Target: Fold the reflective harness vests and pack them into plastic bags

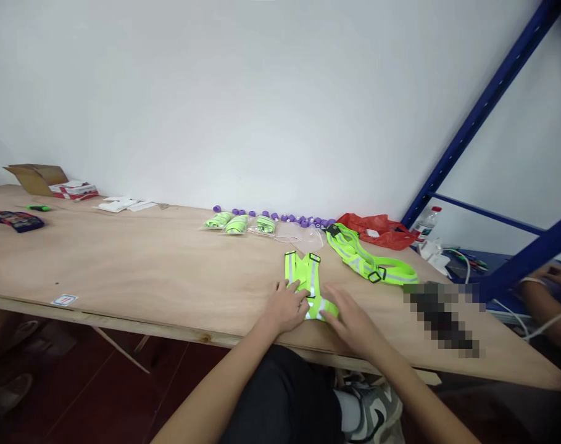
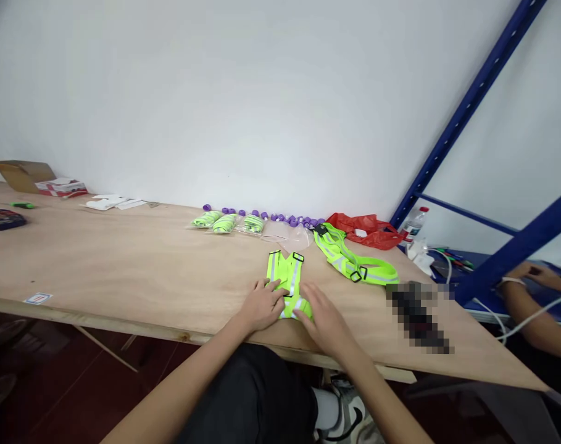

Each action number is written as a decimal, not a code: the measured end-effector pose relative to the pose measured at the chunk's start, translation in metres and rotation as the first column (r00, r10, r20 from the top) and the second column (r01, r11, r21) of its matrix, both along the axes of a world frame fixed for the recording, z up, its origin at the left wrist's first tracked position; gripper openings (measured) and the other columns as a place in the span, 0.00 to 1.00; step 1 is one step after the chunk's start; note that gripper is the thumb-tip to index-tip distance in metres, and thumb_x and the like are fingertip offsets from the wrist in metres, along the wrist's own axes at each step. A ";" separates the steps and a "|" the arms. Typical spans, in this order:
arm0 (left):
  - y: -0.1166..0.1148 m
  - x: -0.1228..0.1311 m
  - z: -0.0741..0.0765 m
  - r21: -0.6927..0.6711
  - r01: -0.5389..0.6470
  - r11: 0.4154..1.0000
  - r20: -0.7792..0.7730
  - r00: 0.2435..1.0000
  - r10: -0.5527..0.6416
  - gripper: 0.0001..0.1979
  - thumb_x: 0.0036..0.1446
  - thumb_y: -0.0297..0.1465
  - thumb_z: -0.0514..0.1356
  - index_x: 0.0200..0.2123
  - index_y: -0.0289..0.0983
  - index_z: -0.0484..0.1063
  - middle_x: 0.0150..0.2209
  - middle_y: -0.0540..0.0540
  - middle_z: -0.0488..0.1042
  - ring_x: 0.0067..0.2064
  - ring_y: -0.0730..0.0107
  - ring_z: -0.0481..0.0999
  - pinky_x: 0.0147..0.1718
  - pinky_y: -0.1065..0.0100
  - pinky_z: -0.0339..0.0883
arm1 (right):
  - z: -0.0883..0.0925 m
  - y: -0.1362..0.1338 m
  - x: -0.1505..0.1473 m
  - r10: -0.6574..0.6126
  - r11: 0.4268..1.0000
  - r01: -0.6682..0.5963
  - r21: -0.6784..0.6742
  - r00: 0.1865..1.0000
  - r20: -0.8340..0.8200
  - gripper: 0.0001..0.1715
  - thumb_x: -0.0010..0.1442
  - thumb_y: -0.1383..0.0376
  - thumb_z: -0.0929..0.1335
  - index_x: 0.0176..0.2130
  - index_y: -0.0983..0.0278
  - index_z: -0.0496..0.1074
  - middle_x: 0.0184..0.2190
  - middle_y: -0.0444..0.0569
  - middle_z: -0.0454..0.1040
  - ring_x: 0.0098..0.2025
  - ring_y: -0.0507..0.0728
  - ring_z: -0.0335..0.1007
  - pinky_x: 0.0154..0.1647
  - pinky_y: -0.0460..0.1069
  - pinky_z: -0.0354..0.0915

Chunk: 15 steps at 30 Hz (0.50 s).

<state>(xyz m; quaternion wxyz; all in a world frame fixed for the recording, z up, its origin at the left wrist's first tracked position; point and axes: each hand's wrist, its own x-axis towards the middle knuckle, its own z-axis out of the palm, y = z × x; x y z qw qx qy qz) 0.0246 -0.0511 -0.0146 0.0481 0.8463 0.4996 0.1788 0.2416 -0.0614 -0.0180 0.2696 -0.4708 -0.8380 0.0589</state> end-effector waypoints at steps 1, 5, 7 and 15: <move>-0.001 0.000 0.000 0.007 0.007 1.000 0.005 1.000 -0.007 0.18 0.68 0.36 0.49 0.53 0.45 0.74 0.60 0.43 0.71 0.58 0.47 0.67 0.56 0.45 0.60 | -0.007 -0.014 0.001 0.010 1.000 -0.009 -0.023 1.000 0.021 0.33 0.68 0.53 0.62 0.67 0.61 0.58 0.66 0.58 0.63 0.68 0.65 0.57 0.67 0.63 0.59; -0.012 -0.005 0.000 0.017 0.124 0.992 0.045 0.991 -0.124 0.18 0.68 0.33 0.48 0.52 0.40 0.74 0.58 0.41 0.72 0.59 0.53 0.68 0.59 0.49 0.59 | -0.019 -0.040 -0.008 0.094 0.988 -0.089 -0.123 0.995 0.031 0.30 0.71 0.57 0.59 0.68 0.61 0.58 0.68 0.57 0.61 0.70 0.62 0.54 0.68 0.62 0.58; -0.021 -0.011 0.001 0.010 0.200 0.980 0.092 0.975 -0.200 0.18 0.67 0.31 0.48 0.54 0.39 0.72 0.58 0.41 0.72 0.62 0.56 0.66 0.62 0.52 0.57 | -0.016 -0.046 -0.012 0.134 0.979 -0.129 -0.156 0.991 0.019 0.29 0.71 0.59 0.59 0.68 0.62 0.57 0.68 0.57 0.61 0.70 0.61 0.55 0.69 0.61 0.57; -0.042 -0.036 0.013 -0.105 0.312 0.944 0.147 0.944 -0.296 0.20 0.65 0.41 0.54 0.55 0.37 0.64 0.60 0.38 0.67 0.61 0.50 0.64 0.59 0.52 0.61 | -0.005 -0.054 -0.011 0.155 0.978 -0.153 -0.140 0.988 -0.001 0.32 0.69 0.58 0.63 0.68 0.61 0.56 0.66 0.58 0.63 0.69 0.62 0.57 0.67 0.63 0.60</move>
